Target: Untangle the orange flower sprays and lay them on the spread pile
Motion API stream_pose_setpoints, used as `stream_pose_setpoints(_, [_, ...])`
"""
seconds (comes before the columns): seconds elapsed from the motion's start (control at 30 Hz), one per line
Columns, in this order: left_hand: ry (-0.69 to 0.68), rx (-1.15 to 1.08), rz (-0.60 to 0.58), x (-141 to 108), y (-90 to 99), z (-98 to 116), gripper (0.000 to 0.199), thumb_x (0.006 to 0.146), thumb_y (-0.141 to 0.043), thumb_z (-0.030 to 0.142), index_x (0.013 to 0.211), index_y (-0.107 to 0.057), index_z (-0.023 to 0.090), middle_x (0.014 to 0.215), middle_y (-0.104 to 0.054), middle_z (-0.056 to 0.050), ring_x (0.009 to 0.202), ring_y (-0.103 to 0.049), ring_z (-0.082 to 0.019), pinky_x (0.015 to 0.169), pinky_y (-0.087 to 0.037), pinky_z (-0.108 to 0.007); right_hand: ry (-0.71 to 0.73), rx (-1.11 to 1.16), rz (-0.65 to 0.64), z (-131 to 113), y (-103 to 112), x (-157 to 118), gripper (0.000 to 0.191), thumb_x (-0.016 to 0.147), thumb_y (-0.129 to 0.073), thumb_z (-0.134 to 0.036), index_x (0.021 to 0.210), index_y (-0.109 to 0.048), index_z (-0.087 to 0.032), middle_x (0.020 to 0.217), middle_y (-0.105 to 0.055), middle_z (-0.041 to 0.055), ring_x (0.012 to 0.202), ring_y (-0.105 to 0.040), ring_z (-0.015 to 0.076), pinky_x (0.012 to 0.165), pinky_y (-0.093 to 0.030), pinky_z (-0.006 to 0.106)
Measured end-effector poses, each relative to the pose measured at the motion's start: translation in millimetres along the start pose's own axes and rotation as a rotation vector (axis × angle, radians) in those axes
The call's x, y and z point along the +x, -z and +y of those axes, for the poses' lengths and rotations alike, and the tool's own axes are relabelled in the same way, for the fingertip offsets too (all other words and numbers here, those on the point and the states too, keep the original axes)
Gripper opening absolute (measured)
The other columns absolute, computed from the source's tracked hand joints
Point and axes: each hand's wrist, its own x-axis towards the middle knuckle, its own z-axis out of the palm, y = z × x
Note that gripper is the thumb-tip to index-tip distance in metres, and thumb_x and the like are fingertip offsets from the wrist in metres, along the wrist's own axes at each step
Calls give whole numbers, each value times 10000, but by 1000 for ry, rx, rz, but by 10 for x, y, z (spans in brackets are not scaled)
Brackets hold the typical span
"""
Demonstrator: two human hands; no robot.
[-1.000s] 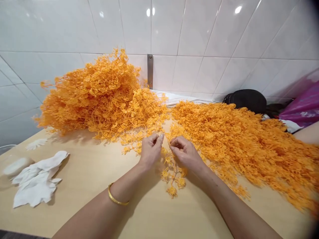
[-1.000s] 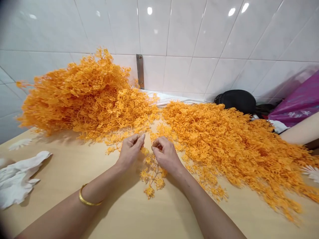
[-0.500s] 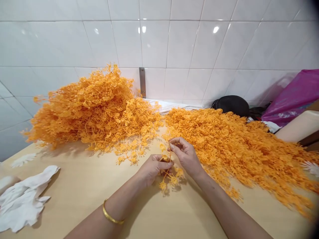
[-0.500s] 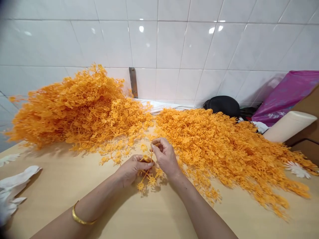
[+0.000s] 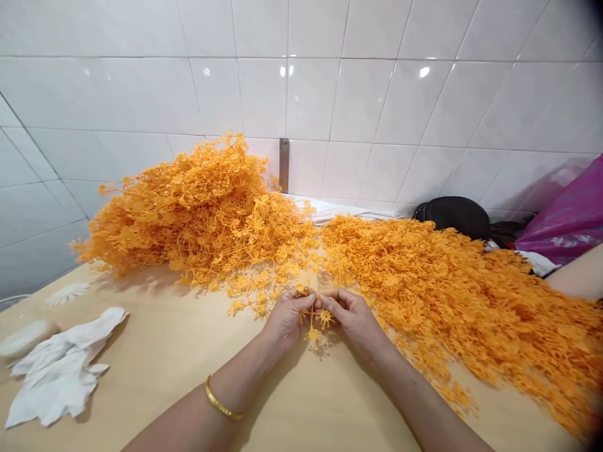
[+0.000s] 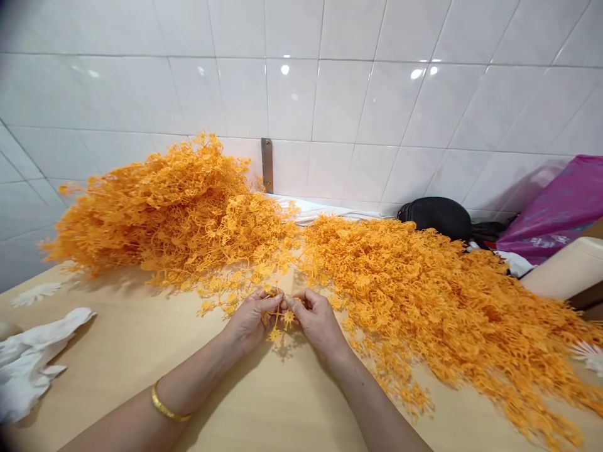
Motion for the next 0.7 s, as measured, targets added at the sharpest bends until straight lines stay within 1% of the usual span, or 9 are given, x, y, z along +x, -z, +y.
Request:
stream_pose_setpoints(0.07, [23,33,-32,-6,-3,-11,128,572,-660,136,650,-559,122,526,-544,4,473,-496,-82,474,-373,-203,24,16,19,55,-23,-2,267,757,-498,-412,700,-531,-153,636,-548,4,571,-502,113,520,-396,229])
stream_pose_setpoints(0.13, [40,125,-76,-13,-13,-22,94,587,-645,145,590,-558,112,489,-520,0,423,-455,-73,438,-334,-202,28,-3,65,92,-31,-2,257,773,-473,-405,688,-502,-164,601,-543,-4,545,-507,116,505,-398,231])
stream_pose_setpoints(0.2, [21,218,-87,-18,-31,-31,149,614,-626,153,506,-535,104,456,-496,-8,401,-422,-62,424,-296,-198,51,-85,145,97,-25,-4,255,782,-461,-397,658,-473,-175,559,-528,-16,515,-501,113,489,-391,228])
stream_pose_setpoints(0.27, [-3,256,-83,-18,-58,-33,185,636,-611,158,480,-528,105,441,-484,-10,402,-409,-56,428,-279,-194,94,-174,241,68,-15,-5,261,787,-456,-384,623,-449,-181,537,-513,-22,509,-506,112,494,-392,226])
stream_pose_setpoints(0.37, [-18,213,-88,-16,-116,-24,165,648,-604,177,508,-544,113,438,-477,-4,417,-421,-66,441,-286,-196,140,-201,352,-6,-31,-7,259,786,-455,-377,615,-440,-184,525,-506,-26,495,-510,110,495,-403,225])
stream_pose_setpoints(0.53, [-42,127,-116,-48,-228,7,152,636,-609,193,522,-546,115,454,-492,-4,412,-432,-68,448,-298,-204,178,-182,465,-118,-116,-10,267,776,-471,-394,612,-441,-186,504,-494,-37,473,-481,101,472,-408,219])
stream_pose_setpoints(0.6, [-33,96,-134,-79,-236,13,150,638,-601,187,522,-538,116,444,-483,1,407,-439,-72,452,-310,-208,195,-184,484,-159,-51,5,276,772,-478,-395,598,-441,-185,495,-482,-40,467,-467,95,468,-406,218])
stream_pose_setpoints(0.63, [-22,88,-134,-94,-226,12,139,638,-595,174,525,-538,115,429,-470,7,402,-438,-73,454,-316,-209,197,-165,517,-181,26,19,283,771,-477,-400,592,-439,-184,488,-473,-43,457,-460,92,464,-406,219])
stream_pose_setpoints(0.7, [9,77,-108,-112,-186,-1,123,637,-585,140,527,-537,113,393,-435,23,380,-417,-68,454,-326,-209,191,-89,655,-225,245,48,292,769,-467,-413,589,-429,-186,477,-450,-52,426,-447,85,444,-401,219])
